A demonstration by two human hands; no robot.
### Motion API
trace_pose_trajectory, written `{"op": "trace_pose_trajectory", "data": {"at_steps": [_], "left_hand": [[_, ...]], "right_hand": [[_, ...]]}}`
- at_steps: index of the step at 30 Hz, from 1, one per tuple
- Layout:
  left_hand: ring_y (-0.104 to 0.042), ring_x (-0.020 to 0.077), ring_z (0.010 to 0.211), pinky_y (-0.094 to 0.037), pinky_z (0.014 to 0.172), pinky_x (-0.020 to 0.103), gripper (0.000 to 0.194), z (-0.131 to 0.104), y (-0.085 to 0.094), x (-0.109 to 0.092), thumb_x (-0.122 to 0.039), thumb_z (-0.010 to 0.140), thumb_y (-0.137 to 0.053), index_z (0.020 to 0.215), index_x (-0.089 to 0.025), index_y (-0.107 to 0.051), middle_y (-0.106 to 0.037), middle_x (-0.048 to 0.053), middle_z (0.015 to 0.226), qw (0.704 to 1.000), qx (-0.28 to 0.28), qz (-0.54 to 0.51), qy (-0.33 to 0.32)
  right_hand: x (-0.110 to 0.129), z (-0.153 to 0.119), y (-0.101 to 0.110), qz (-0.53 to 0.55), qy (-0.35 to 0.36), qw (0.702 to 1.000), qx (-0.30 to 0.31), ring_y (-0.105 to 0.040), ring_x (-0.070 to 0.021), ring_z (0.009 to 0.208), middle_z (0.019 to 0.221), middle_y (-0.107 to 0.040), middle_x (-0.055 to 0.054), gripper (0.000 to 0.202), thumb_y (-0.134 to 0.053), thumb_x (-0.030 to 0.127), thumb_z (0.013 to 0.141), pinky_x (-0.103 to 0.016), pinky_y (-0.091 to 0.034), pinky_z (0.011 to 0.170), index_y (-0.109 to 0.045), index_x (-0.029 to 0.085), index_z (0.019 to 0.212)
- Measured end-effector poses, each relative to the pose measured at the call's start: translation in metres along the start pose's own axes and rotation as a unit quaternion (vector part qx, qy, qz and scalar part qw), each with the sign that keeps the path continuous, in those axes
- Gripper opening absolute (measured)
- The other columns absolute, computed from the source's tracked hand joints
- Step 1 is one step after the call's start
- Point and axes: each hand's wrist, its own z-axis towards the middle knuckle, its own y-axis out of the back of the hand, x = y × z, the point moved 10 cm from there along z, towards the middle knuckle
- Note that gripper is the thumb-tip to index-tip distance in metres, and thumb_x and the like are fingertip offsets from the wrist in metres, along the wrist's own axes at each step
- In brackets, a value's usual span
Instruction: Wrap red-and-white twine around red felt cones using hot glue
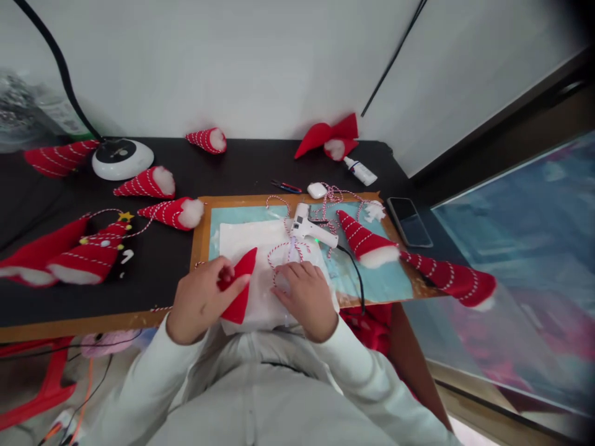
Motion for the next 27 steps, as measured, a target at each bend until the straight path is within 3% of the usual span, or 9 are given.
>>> {"op": "trace_pose_trajectory", "data": {"at_steps": [5, 7, 10, 13, 16, 18, 21, 24, 27], "left_hand": [[-0.069, 0.0342, 0.086, -0.046, 0.071, 0.037, 0.044, 0.024, -0.017, -0.019, -0.055, 0.081, -0.065, 0.105, -0.018, -0.066, -0.072, 0.012, 0.092, 0.984, 0.06, 0.166, -0.02], [-0.069, 0.0326, 0.09, -0.048, 0.072, 0.036, 0.033, 0.025, -0.016, -0.009, -0.048, 0.08, -0.066, 0.098, -0.021, -0.069, -0.071, 0.011, 0.098, 0.992, 0.08, 0.098, -0.031], [-0.067, 0.0259, 0.081, -0.051, 0.069, 0.033, 0.031, 0.018, 0.003, 0.035, -0.046, 0.08, -0.066, 0.1, -0.023, -0.066, -0.072, 0.005, 0.092, 0.981, 0.063, -0.173, 0.059], [-0.066, 0.0238, 0.077, -0.055, 0.068, 0.035, 0.034, -0.001, 0.034, 0.081, -0.042, 0.076, -0.066, 0.103, -0.022, -0.062, -0.07, 0.004, 0.086, 0.872, -0.029, -0.467, 0.146], [-0.064, 0.0197, 0.071, -0.057, 0.067, 0.033, 0.032, -0.017, 0.052, 0.086, -0.043, 0.074, -0.065, 0.097, -0.02, -0.064, -0.064, 0.003, 0.077, 0.768, -0.059, -0.627, 0.117], [-0.062, 0.0166, 0.066, -0.057, 0.066, 0.032, 0.031, -0.025, 0.039, 0.062, -0.046, 0.075, -0.067, 0.089, -0.018, -0.065, -0.057, 0.002, 0.07, 0.732, 0.028, -0.676, 0.081], [-0.067, 0.0212, 0.073, -0.057, 0.069, 0.036, 0.029, -0.043, -0.011, 0.024, -0.045, 0.074, -0.072, 0.08, -0.019, -0.062, -0.06, 0.005, 0.077, 0.721, 0.191, -0.66, 0.09], [-0.07, 0.0295, 0.084, -0.058, 0.068, 0.042, 0.034, -0.047, -0.044, 0.018, -0.053, 0.073, -0.067, 0.082, -0.022, -0.059, -0.068, 0.012, 0.091, 0.732, 0.188, -0.645, 0.114], [-0.07, 0.0306, 0.09, -0.058, 0.069, 0.043, 0.037, -0.04, -0.042, 0.036, -0.059, 0.075, -0.058, 0.086, -0.024, -0.058, -0.07, 0.013, 0.101, 0.742, 0.091, -0.652, 0.127]], "right_hand": [[-0.008, 0.007, -0.01, -0.073, -0.034, 0.996, 0.025, -0.058, -0.0311, 0.092, 0.092, -0.073, -0.01, 0.021, -0.069, 0.033, 0.089, -0.042, -0.039, 0.079, -0.068, 0.019, 0.105], [-0.011, 0.008, -0.013, -0.061, -0.022, 0.997, 0.036, -0.059, -0.0298, 0.091, 0.089, -0.073, -0.009, 0.009, -0.065, 0.027, 0.091, -0.041, -0.038, 0.079, -0.068, 0.021, 0.097], [-0.016, 0.008, -0.009, 0.005, -0.007, 1.0, 0.017, -0.058, -0.0283, 0.091, 0.092, -0.071, -0.008, 0.01, -0.058, 0.023, 0.094, -0.04, -0.04, 0.08, -0.066, 0.022, 0.09], [-0.019, 0.008, 0.013, 0.163, 0.002, 0.985, -0.06, -0.059, -0.0266, 0.095, 0.097, -0.068, -0.008, 0.013, -0.051, 0.027, 0.097, -0.04, -0.043, 0.086, -0.062, 0.022, 0.092], [-0.02, 0.009, 0.036, 0.333, -0.029, 0.935, -0.114, -0.061, -0.0223, 0.087, 0.09, -0.066, -0.004, 0.013, -0.051, 0.035, 0.098, -0.036, -0.047, 0.082, -0.058, 0.024, 0.093], [-0.005, 0.01, 0.044, 0.41, -0.032, 0.905, -0.108, -0.062, -0.019, 0.078, 0.086, -0.066, -0.002, 0.013, -0.053, 0.036, 0.098, -0.032, -0.048, 0.074, -0.058, 0.025, 0.093], [0.047, 0.01, 0.055, 0.442, 0.064, 0.892, -0.067, -0.064, -0.0159, 0.07, 0.085, -0.071, -0.001, 0.011, -0.053, 0.032, 0.098, -0.029, -0.048, 0.066, -0.062, 0.027, 0.096], [0.101, -0.003, 0.057, 0.363, 0.211, 0.907, -0.034, -0.066, -0.0158, 0.068, 0.081, -0.075, -0.002, 0.015, -0.054, 0.031, 0.098, -0.028, -0.048, 0.065, -0.068, 0.027, 0.095], [0.115, -0.015, 0.046, 0.336, 0.251, 0.908, -0.025, -0.067, -0.0151, 0.065, 0.076, -0.075, -0.001, 0.021, -0.052, 0.034, 0.1, -0.027, -0.047, 0.062, -0.07, 0.025, 0.095]]}}
